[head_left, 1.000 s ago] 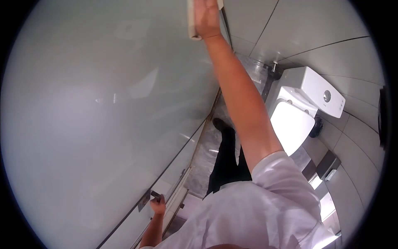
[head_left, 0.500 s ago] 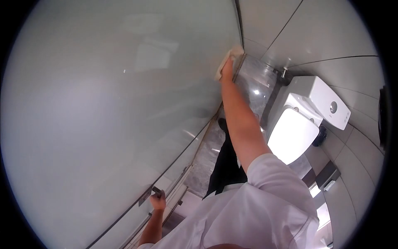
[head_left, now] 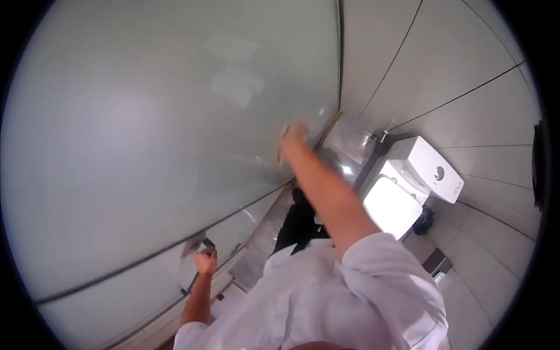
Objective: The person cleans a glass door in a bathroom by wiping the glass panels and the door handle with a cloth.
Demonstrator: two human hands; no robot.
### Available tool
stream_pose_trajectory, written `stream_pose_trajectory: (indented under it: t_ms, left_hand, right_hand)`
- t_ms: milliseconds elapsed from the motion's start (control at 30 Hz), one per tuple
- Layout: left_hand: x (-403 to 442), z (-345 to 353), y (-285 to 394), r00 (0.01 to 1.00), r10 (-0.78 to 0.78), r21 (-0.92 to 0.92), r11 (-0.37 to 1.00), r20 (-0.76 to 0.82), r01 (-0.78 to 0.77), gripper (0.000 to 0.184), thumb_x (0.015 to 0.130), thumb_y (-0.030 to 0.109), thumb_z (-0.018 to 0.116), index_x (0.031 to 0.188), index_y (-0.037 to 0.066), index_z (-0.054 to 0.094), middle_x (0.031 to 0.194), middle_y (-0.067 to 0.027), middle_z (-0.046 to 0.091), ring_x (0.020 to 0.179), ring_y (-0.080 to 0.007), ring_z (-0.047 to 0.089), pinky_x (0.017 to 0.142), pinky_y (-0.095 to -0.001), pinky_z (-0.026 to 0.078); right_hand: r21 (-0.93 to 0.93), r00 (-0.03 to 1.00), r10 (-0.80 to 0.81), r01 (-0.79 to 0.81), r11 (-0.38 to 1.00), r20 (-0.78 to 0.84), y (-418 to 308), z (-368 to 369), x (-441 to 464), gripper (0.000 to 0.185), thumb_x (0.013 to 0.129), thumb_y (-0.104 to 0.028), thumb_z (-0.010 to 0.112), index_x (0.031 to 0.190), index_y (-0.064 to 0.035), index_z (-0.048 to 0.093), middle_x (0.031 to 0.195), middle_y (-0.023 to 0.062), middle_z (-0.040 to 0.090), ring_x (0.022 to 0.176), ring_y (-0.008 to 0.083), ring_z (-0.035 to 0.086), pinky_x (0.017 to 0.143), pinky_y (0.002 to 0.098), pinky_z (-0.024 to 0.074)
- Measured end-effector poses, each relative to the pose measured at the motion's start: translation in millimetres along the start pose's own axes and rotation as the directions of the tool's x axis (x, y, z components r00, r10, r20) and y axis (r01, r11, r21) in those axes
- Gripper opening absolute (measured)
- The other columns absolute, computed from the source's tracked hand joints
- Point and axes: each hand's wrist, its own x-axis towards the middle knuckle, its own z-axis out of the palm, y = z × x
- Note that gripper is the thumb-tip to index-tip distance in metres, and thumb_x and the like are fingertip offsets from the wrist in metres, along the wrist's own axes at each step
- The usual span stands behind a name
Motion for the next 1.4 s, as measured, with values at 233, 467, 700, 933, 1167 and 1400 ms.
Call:
stream_pose_trajectory:
  t_ms: [233, 467, 700, 933, 1167, 1400]
  left_hand:
    - [-0.4, 0.7, 11.8, 0.996, 0.043, -0.034, 0.998, -0.074, -0.046, 0.021, 0.074, 0.028, 0.063, 0.078, 0.008, 0.071, 0.073, -0.0188, 0.065, 0.069, -0.0403, 0.062, 0.063, -0.0468, 0.05]
    - [4.6, 3.2, 6.2, 0.997, 0.064, -0.021, 0.998, -0.04, -0.065, 0.023, 0.076, 0.031, 0.064, 0.081, 0.011, 0.072, 0.074, -0.0174, 0.066, 0.072, -0.0385, 0.064, 0.067, -0.0473, 0.052]
    - [2.2, 6.6, 8.9, 0.997, 0.044, -0.021, 0.999, -0.058, -0.046, 0.027, 0.078, 0.034, 0.062, 0.083, 0.009, 0.07, 0.08, -0.0165, 0.068, 0.077, -0.0372, 0.065, 0.068, -0.048, 0.053]
    - [2.7, 6.7, 12.3, 0.992, 0.097, -0.069, 0.992, -0.078, -0.102, 0.026, 0.079, 0.034, 0.057, 0.086, 0.012, 0.069, 0.081, -0.0137, 0.068, 0.078, -0.0353, 0.066, 0.067, -0.0471, 0.053]
    - [-0.3, 9.9, 2.4, 0.961, 0.216, -0.232, 0.939, -0.175, -0.253, 0.021, 0.079, 0.029, 0.056, 0.088, 0.014, 0.067, 0.08, -0.014, 0.068, 0.075, -0.0361, 0.065, 0.064, -0.0486, 0.051]
    - [1.1, 15.9, -5.0, 0.921, 0.317, -0.319, 0.869, -0.227, -0.378, 0.025, 0.076, 0.032, 0.058, 0.091, 0.015, 0.069, 0.08, -0.0138, 0.068, 0.076, -0.035, 0.066, 0.065, -0.0476, 0.052]
  right_hand:
    - [-0.283, 0.681, -0.597, 0.726, 0.627, 0.424, -79.5, 282.3, -156.5, 0.049, 0.096, -0.041, 0.039, 0.132, -0.0083, 0.039, 0.109, 0.0118, 0.053, 0.082, 0.0256, 0.055, 0.063, 0.0431, 0.0457]
    - [-0.094, 0.024, -0.421, 0.985, -0.147, 0.907, 41.8, 234.3, -303.1, 0.058, 0.098, -0.023, 0.042, 0.145, 0.0054, 0.023, 0.15, 0.0239, 0.026, 0.14, 0.0386, 0.023, 0.117, 0.045, 0.0124]
    - [-0.439, 0.542, -0.502, 0.84, 0.318, 0.674, 105.1, 30.1, -190.6, 0.053, 0.091, -0.021, 0.039, 0.137, 0.0054, 0.032, 0.14, 0.0236, 0.036, 0.129, 0.0319, 0.038, 0.111, 0.0452, 0.0265]
    - [-0.675, 0.965, -0.052, 0.218, 0.705, 0.257, 121.1, 29.5, -224.5, 0.022, 0.091, -0.012, 0.035, 0.102, -0.0017, 0.051, 0.103, 0.0136, 0.059, 0.092, 0.0301, 0.059, 0.085, 0.0454, 0.0512]
    - [-0.768, 0.912, -0.011, 0.352, 0.535, 0.41, 158.1, -23.0, -271.2, 0.028, 0.087, -0.002, 0.045, 0.114, -0.0049, 0.049, 0.112, 0.0099, 0.057, 0.095, 0.0257, 0.061, 0.079, 0.0407, 0.0546]
    - [-0.831, 0.945, 0.182, 0.136, 0.539, 0.273, 207.1, -85.8, -312.1, 0.023, 0.085, -0.001, 0.046, 0.107, -0.0025, 0.05, 0.1, 0.0128, 0.058, 0.089, 0.0283, 0.061, 0.077, 0.0439, 0.0547]
